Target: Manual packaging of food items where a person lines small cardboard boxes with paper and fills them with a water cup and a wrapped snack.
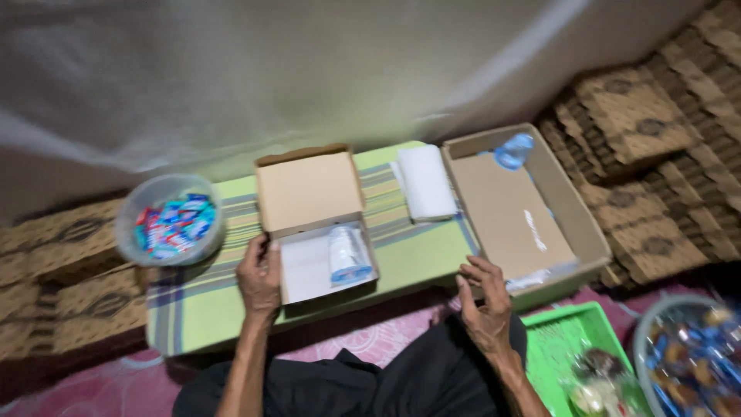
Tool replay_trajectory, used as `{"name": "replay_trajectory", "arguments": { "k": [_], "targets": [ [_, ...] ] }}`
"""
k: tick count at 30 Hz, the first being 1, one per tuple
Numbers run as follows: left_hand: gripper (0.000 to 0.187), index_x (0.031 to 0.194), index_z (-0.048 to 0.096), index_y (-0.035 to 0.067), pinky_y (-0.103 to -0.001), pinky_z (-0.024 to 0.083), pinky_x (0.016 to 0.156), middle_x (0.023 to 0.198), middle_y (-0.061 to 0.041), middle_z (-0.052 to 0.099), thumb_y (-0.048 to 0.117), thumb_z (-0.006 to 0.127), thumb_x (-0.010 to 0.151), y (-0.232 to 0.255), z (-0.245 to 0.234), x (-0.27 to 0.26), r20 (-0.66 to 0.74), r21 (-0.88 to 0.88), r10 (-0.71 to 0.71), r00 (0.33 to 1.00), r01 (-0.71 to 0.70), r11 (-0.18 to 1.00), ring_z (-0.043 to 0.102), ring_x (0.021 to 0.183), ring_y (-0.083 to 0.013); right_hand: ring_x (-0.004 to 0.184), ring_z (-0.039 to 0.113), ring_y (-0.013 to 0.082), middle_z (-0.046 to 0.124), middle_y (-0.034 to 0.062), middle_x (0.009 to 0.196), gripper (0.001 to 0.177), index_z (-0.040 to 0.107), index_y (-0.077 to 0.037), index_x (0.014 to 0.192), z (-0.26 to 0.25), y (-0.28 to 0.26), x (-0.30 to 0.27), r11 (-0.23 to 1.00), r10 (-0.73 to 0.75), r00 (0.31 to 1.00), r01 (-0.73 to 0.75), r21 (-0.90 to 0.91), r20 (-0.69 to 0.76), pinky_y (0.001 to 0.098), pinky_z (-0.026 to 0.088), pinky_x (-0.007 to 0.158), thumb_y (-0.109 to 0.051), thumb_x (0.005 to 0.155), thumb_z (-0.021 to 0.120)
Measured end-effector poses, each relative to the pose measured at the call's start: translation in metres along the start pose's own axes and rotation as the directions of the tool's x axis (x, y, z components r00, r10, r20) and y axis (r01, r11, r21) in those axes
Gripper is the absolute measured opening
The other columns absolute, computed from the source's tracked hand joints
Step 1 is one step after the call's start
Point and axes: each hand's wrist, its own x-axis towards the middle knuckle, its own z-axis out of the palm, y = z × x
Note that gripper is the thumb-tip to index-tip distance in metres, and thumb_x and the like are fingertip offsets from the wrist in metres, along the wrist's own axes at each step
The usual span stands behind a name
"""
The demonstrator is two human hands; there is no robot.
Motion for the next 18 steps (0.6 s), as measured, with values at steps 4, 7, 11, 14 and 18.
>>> {"name": "replay_trajectory", "arguments": {
  "k": [4,7,11,14,18],
  "targets": [
    [0.030,0.122,0.063,-0.005,-0.033,0.046,0.064,0.090,-0.013,0.066,0.014,0.056,0.100,-0.001,0.000,-0.003,0.045,-0.041,0.031,0.999,-0.029,0.999,0.058,0.072,-0.0214,0.106,0.066,0.0245,0.065,0.0132,0.126,0.021,0.068,0.001,0.109,-0.028,0.010,-0.006,0.992,0.069,0.992,-0.080,-0.100,-0.110,0.0327,0.055,0.091,0.001,0.089,0.066],
    [0.031,0.124,0.061,-0.007,-0.032,0.047,0.071,0.096,-0.013,0.065,0.015,0.057,0.102,-0.006,0.000,-0.002,0.064,-0.083,-0.008,0.998,0.013,0.996,0.057,0.080,-0.0212,0.103,0.066,0.0239,0.067,0.0125,0.121,0.020,0.068,0.002,0.108,-0.035,0.014,-0.011,0.988,0.073,0.984,-0.094,-0.126,-0.163,0.0321,0.054,0.091,0.002,0.088,0.067],
    [0.023,0.123,0.061,-0.007,-0.033,0.045,0.066,0.093,-0.013,0.062,0.009,0.055,0.107,-0.009,-0.001,-0.004,0.081,-0.026,0.056,0.995,-0.054,0.998,0.054,0.075,-0.0208,0.101,0.067,0.0221,0.069,0.0097,0.116,0.017,0.069,0.000,0.105,-0.038,0.017,-0.017,0.988,0.104,0.976,-0.123,-0.092,-0.192,0.0304,0.053,0.089,0.000,0.089,0.067],
    [0.022,0.123,0.060,-0.010,-0.033,0.043,0.065,0.092,-0.015,0.060,0.006,0.054,0.109,-0.007,-0.002,-0.004,0.084,0.007,0.063,0.994,-0.064,0.998,0.051,0.073,-0.0213,0.101,0.067,0.0212,0.069,0.0089,0.115,0.015,0.070,0.000,0.104,-0.040,0.016,-0.015,0.989,0.120,0.972,-0.135,-0.064,-0.200,0.0300,0.053,0.090,0.000,0.089,0.068],
    [0.026,0.126,0.057,-0.015,-0.037,0.044,0.068,0.095,-0.021,0.058,0.005,0.047,0.113,0.003,-0.004,-0.007,0.101,0.031,0.079,0.992,-0.083,0.996,0.050,0.076,-0.0253,0.100,0.067,0.0206,0.069,0.0094,0.116,0.016,0.070,0.000,0.104,-0.051,0.023,-0.023,0.984,0.160,0.957,-0.174,-0.035,-0.241,0.0295,0.054,0.087,0.001,0.088,0.068]
  ]
}}
